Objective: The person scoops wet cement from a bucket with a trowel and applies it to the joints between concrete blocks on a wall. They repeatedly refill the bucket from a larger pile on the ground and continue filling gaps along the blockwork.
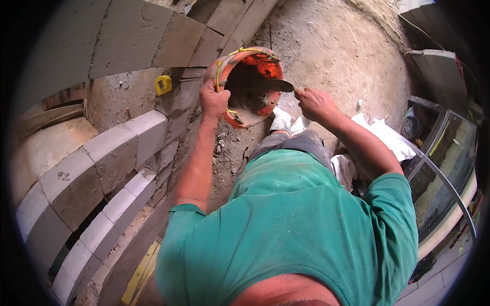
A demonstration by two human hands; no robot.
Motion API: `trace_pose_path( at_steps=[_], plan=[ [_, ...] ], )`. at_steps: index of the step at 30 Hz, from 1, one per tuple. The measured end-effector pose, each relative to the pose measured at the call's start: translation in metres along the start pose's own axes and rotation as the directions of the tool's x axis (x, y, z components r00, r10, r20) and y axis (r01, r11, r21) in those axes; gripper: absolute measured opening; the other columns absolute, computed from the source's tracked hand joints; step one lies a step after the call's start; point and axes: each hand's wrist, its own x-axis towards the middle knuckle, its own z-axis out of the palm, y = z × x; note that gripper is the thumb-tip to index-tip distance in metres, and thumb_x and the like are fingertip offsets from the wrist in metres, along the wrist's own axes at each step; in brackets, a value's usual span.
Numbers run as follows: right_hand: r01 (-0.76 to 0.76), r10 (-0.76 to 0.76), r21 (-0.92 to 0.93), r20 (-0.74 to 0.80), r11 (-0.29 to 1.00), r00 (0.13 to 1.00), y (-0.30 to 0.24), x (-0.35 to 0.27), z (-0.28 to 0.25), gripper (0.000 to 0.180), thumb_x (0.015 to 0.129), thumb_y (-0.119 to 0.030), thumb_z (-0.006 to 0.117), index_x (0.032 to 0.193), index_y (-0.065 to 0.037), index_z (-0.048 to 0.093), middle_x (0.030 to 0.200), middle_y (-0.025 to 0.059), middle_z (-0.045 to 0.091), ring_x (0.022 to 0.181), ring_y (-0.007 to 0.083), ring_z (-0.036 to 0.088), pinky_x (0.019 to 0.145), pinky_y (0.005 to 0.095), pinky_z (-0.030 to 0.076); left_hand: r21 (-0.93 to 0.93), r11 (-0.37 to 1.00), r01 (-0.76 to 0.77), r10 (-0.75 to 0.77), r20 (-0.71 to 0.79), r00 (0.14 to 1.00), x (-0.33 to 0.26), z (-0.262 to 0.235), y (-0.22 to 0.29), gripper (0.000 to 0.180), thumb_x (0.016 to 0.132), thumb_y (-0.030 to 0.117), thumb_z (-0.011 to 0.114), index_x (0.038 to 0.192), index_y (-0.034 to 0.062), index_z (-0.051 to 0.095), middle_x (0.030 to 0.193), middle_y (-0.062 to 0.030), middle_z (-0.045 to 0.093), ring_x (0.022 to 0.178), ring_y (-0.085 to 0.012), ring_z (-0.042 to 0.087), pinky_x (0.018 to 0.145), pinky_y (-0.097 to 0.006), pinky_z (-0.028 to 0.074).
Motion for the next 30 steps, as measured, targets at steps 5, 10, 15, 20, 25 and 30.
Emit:
trace_pose_path(
  at_steps=[5, 10, 15, 20, 25, 30],
  plan=[
    [-0.013, 0.008, 0.072, 0.063, 0.997, 0.998, 0.005, -0.005, 0.013, 0.023, 0.085, -0.013, 0.05, 0.1, -0.009, 0.068, 0.085, 0.0202, 0.068, 0.079, 0.0365, 0.069, 0.066, 0.0468, 0.055, -0.002, 0.995, -0.095, 0.094, 0.108, 0.99, 0.0, 0.026, 0.039, 0.012, 0.068, -0.001, 0.055, 0.078, 0.0048, 0.059, 0.068, 0.0068, 0.047, 0.062, -0.0044, 0.041, 0.056, -0.022, 0.035],
    [-0.047, 0.031, 0.12, 0.136, 0.992, 0.99, 0.026, -0.053, 0.013, 0.027, 0.08, -0.012, 0.053, 0.103, -0.01, 0.068, 0.083, 0.0203, 0.068, 0.08, 0.0366, 0.069, 0.067, 0.047, 0.055, -0.087, 0.986, -0.14, 0.151, 0.138, 0.979, -0.012, 0.064, 0.068, 0.011, 0.067, -0.004, 0.054, 0.071, 0.007, 0.053, 0.069, 0.0084, 0.043, 0.061, -0.003, 0.038, 0.054, -0.021, 0.031],
    [-0.159, 0.144, 0.19, 0.087, 0.969, 0.986, 0.039, -0.089, 0.026, 0.027, 0.08, -0.012, 0.053, 0.103, -0.01, 0.068, 0.085, 0.0211, 0.068, 0.082, 0.0374, 0.068, 0.071, 0.0474, 0.055, -0.169, 0.965, -0.2, 0.23, 0.178, 0.957, -0.025, 0.102, 0.075, 0.013, 0.066, -0.004, 0.054, 0.069, 0.0076, 0.049, 0.068, 0.0082, 0.041, 0.061, -0.0032, 0.036, 0.053, -0.021, 0.03],
    [0.008, 0.014, 0.461, -0.045, 0.887, 0.999, 0.078, -0.084, 0.1, 0.028, 0.083, -0.017, 0.056, 0.108, -0.014, 0.069, 0.083, 0.0178, 0.069, 0.075, 0.0333, 0.069, 0.067, 0.0448, 0.055, -0.191, 0.953, -0.235, 0.282, 0.27, 0.921, -0.038, 0.136, 0.097, 0.015, 0.066, -0.004, 0.054, 0.067, 0.0081, 0.045, 0.067, 0.008, 0.039, 0.061, -0.0032, 0.035, 0.053, -0.021, 0.029],
    [-0.35, -0.017, 0.819, 0.401, 0.455, 0.916, 0.087, -0.085, 0.093, 0.034, 0.086, -0.018, 0.059, 0.118, -0.011, 0.068, 0.065, 0.0004, 0.055, 0.053, 0.0086, 0.048, 0.05, 0.0281, 0.042, -0.093, 0.975, -0.201, 0.219, 0.269, 0.938, -0.017, 0.14, 0.05, 0.013, 0.066, -0.004, 0.054, 0.068, 0.008, 0.048, 0.067, 0.0075, 0.041, 0.06, -0.0035, 0.036, 0.053, -0.021, 0.03],
    [-0.318, -0.01, 0.942, 0.321, 0.102, 0.947, 0.084, -0.077, 0.142, 0.019, 0.085, -0.02, 0.058, 0.096, -0.006, 0.063, 0.064, -0.0054, 0.045, 0.055, 0.0065, 0.043, 0.048, 0.0255, 0.037, -0.073, 0.997, -0.001, 0.013, 0.164, 0.986, 0.008, 0.139, -0.015, 0.021, 0.067, 0.002, 0.056, 0.087, 0.0031, 0.063, 0.073, 0.0056, 0.051, 0.064, -0.0073, 0.046, 0.059, -0.024, 0.041]
  ],
)
